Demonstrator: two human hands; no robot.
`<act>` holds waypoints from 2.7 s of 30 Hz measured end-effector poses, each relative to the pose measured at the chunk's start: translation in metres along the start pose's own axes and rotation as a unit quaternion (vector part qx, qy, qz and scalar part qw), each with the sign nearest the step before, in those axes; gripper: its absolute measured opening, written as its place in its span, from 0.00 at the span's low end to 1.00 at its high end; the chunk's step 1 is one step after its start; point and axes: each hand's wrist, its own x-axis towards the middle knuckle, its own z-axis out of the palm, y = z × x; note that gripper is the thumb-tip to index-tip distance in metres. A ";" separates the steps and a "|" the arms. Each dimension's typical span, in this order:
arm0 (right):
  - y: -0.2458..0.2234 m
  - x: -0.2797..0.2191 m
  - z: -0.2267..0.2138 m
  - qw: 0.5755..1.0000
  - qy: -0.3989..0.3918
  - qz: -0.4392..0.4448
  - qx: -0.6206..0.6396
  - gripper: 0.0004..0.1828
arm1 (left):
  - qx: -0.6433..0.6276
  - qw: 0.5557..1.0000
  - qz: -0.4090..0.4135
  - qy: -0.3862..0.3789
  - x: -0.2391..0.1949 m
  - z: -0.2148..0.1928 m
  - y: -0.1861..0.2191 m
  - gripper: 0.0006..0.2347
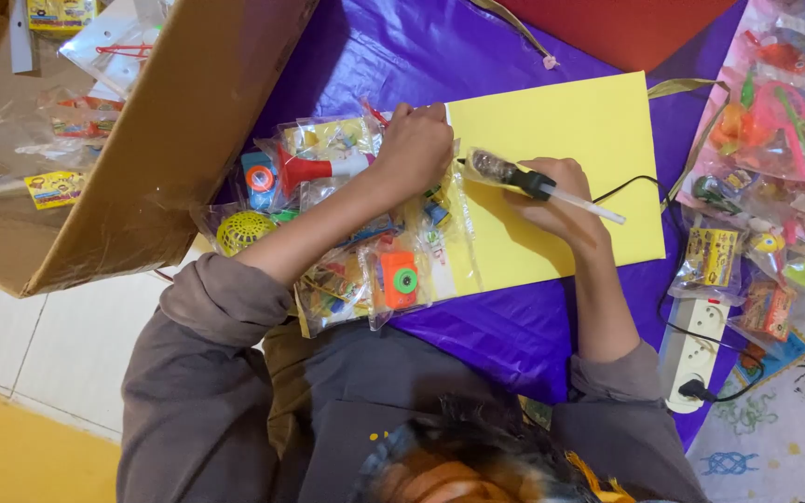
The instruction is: The person uses a glue gun to apply adhesive to a yellow board and attaches individual plastic-wrapped toy packets, retrieving them from a cardboard box.
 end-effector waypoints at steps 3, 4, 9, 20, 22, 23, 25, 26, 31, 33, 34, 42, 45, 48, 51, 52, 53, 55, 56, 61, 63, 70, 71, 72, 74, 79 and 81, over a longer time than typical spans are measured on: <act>-0.002 0.003 0.008 0.999 0.003 0.019 -0.049 0.11 | -0.012 1.000 -0.014 -0.005 0.000 -0.002 0.000 0.04; -0.002 0.004 0.009 0.999 0.001 0.019 -0.049 0.11 | -0.013 1.000 -0.015 -0.005 0.001 0.000 -0.001 0.04; -0.005 0.007 0.011 0.997 0.011 0.033 -0.068 0.09 | -0.020 1.000 -0.022 -0.005 0.005 -0.005 -0.001 0.04; -0.018 0.011 0.008 0.994 -0.006 0.049 -0.096 0.11 | -0.003 1.000 -0.010 0.003 0.001 0.002 -0.001 0.05; -0.018 0.011 0.008 0.994 -0.005 0.050 -0.102 0.11 | 0.003 1.000 -0.004 0.009 0.001 0.003 -0.001 0.06; -0.020 0.011 0.008 0.993 -0.006 0.049 -0.104 0.11 | 0.003 1.000 -0.002 0.011 0.001 0.003 -0.002 0.05; -0.020 0.011 0.008 0.993 -0.008 0.048 -0.107 0.12 | 0.002 1.000 -0.001 0.013 0.001 0.003 -0.003 0.05; -0.019 0.011 0.008 0.993 -0.009 0.051 -0.108 0.12 | 0.002 1.000 -0.002 0.012 0.001 0.004 -0.002 0.05; -0.015 0.011 0.008 0.993 -0.009 0.048 -0.111 0.13 | 0.002 1.000 -0.002 0.014 0.001 0.004 -0.002 0.05; -0.012 0.011 0.009 0.993 -0.010 0.049 -0.104 0.13 | 0.002 1.000 -0.001 0.019 0.001 0.005 -0.002 0.05; -0.010 0.012 0.010 0.993 -0.010 0.049 -0.105 0.13 | 0.002 1.000 -0.001 0.019 0.000 0.005 -0.002 0.05; -0.007 0.010 0.009 0.993 0.004 0.036 -0.109 0.12 | -0.009 1.000 -0.001 0.016 0.002 0.005 -0.003 0.05; -0.001 0.009 0.012 0.993 0.004 0.031 -0.110 0.15 | -0.009 1.000 0.000 0.017 0.001 0.001 -0.002 0.05; 0.001 0.006 0.014 0.995 -0.001 0.033 -0.095 0.11 | -0.013 1.000 -0.004 0.010 0.001 -0.005 0.001 0.05; -0.002 0.004 0.014 0.992 0.001 0.022 -0.124 0.08 | -0.002 1.000 -0.002 0.018 -0.001 -0.002 0.001 0.06; -0.006 0.002 0.013 0.992 0.002 0.022 -0.124 0.08 | -0.001 1.000 -0.002 0.018 -0.001 0.001 0.000 0.06; -0.011 0.002 0.011 0.990 0.001 0.014 -0.138 0.04 | -0.002 1.000 -0.002 0.018 0.000 0.004 -0.001 0.06; -0.017 0.000 0.010 0.989 0.001 0.006 -0.151 0.06 | -0.002 1.000 -0.002 0.019 0.000 0.004 -0.002 0.06; -0.018 -0.002 0.010 0.988 -0.006 0.006 -0.156 0.13 | -0.002 1.000 -0.001 0.016 -0.001 0.002 -0.001 0.06; -0.024 -0.002 0.006 0.979 -0.034 -0.005 -0.200 0.11 | -0.019 1.000 0.004 0.006 -0.005 -0.008 0.002 0.06; -0.023 -0.003 0.007 0.977 -0.049 -0.008 -0.209 0.11 | -0.008 1.000 0.021 0.016 -0.008 -0.010 0.003 0.06; -0.033 -0.007 -0.007 0.985 -0.076 0.022 -0.150 0.07 | -0.023 0.999 0.032 0.008 -0.012 -0.013 0.007 0.06; -0.037 -0.007 -0.011 0.987 -0.083 0.018 -0.137 0.08 | -0.024 0.999 0.040 0.001 -0.014 -0.016 0.008 0.06; -0.042 -0.006 -0.015 0.988 -0.089 0.013 -0.123 0.12 | -0.025 0.999 0.047 -0.005 -0.015 -0.018 0.009 0.06; -0.040 -0.008 -0.019 0.991 -0.092 0.022 -0.096 0.11 | -0.011 0.998 0.055 -0.009 -0.015 -0.009 0.007 0.06; -0.022 -0.010 -0.022 0.994 -0.093 0.046 -0.038 0.06 | 0.036 0.996 0.073 -0.045 -0.017 0.002 0.005 0.05; -0.012 -0.010 -0.023 0.994 -0.091 0.048 -0.024 0.04 | 0.051 0.994 0.076 -0.062 -0.017 0.000 0.006 0.05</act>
